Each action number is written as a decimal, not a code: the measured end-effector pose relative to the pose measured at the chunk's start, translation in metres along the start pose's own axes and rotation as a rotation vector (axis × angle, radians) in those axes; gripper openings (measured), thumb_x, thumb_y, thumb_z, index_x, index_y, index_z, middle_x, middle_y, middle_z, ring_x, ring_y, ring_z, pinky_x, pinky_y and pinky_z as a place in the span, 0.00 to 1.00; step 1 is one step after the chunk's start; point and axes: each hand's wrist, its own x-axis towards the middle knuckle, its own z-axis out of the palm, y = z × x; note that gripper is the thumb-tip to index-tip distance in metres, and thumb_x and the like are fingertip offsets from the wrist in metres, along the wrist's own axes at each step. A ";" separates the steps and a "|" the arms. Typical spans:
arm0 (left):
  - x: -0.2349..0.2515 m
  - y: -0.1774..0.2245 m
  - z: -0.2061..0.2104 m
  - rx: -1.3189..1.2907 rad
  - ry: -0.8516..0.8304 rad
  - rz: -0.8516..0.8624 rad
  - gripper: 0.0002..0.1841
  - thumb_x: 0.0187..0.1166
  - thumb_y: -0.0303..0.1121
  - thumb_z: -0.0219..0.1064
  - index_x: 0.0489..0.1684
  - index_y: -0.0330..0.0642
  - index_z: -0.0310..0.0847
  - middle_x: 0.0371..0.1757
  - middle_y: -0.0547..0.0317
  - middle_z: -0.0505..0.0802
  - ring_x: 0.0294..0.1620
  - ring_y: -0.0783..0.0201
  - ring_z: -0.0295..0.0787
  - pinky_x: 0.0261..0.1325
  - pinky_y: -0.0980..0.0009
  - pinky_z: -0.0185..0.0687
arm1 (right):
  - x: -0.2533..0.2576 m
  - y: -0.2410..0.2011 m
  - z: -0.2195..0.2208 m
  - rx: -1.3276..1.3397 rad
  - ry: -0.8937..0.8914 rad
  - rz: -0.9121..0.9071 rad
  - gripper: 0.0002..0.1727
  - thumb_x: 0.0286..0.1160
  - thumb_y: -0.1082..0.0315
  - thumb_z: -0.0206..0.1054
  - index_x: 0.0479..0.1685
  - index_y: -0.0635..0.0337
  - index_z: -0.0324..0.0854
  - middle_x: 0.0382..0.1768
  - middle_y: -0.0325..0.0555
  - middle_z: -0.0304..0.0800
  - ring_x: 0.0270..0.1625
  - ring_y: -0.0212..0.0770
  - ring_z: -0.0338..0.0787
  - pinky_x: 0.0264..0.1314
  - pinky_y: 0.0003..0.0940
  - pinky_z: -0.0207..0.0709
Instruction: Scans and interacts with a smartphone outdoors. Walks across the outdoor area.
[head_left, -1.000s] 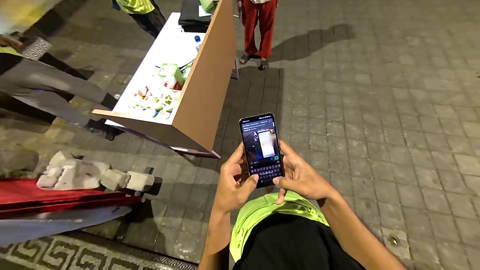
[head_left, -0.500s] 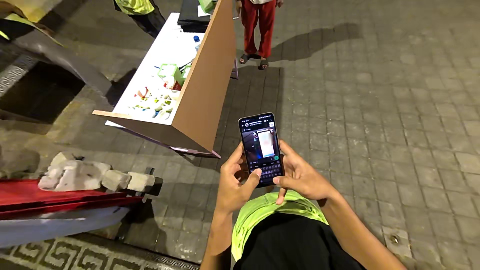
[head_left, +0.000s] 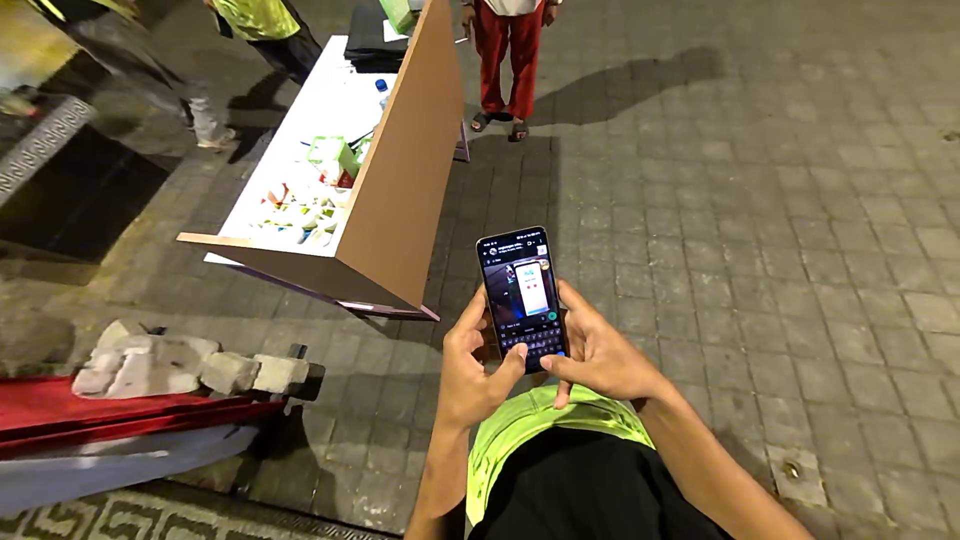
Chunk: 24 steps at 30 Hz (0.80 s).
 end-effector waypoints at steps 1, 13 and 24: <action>0.000 0.000 0.004 0.020 0.034 -0.004 0.43 0.65 0.21 0.73 0.85 0.20 0.55 0.66 0.38 0.89 0.59 0.50 0.93 0.57 0.56 0.95 | -0.001 0.000 -0.001 0.001 -0.010 -0.008 0.53 0.69 0.87 0.63 0.92 0.48 0.34 0.72 0.56 0.79 0.60 0.56 0.93 0.27 0.44 0.94; -0.004 0.001 0.008 -0.038 0.001 0.012 0.42 0.67 0.21 0.68 0.86 0.18 0.53 0.67 0.38 0.88 0.58 0.53 0.93 0.57 0.59 0.94 | -0.008 -0.003 0.001 0.009 0.046 0.003 0.45 0.76 0.83 0.61 0.90 0.47 0.41 0.70 0.56 0.82 0.55 0.55 0.95 0.21 0.43 0.92; -0.005 0.004 -0.006 -0.132 -0.172 0.002 0.45 0.69 0.23 0.66 0.91 0.25 0.45 0.75 0.36 0.81 0.68 0.50 0.87 0.68 0.55 0.88 | -0.012 -0.001 -0.009 0.152 -0.117 0.008 0.47 0.71 0.85 0.48 0.93 0.46 0.33 0.75 0.59 0.76 0.65 0.60 0.90 0.33 0.53 0.94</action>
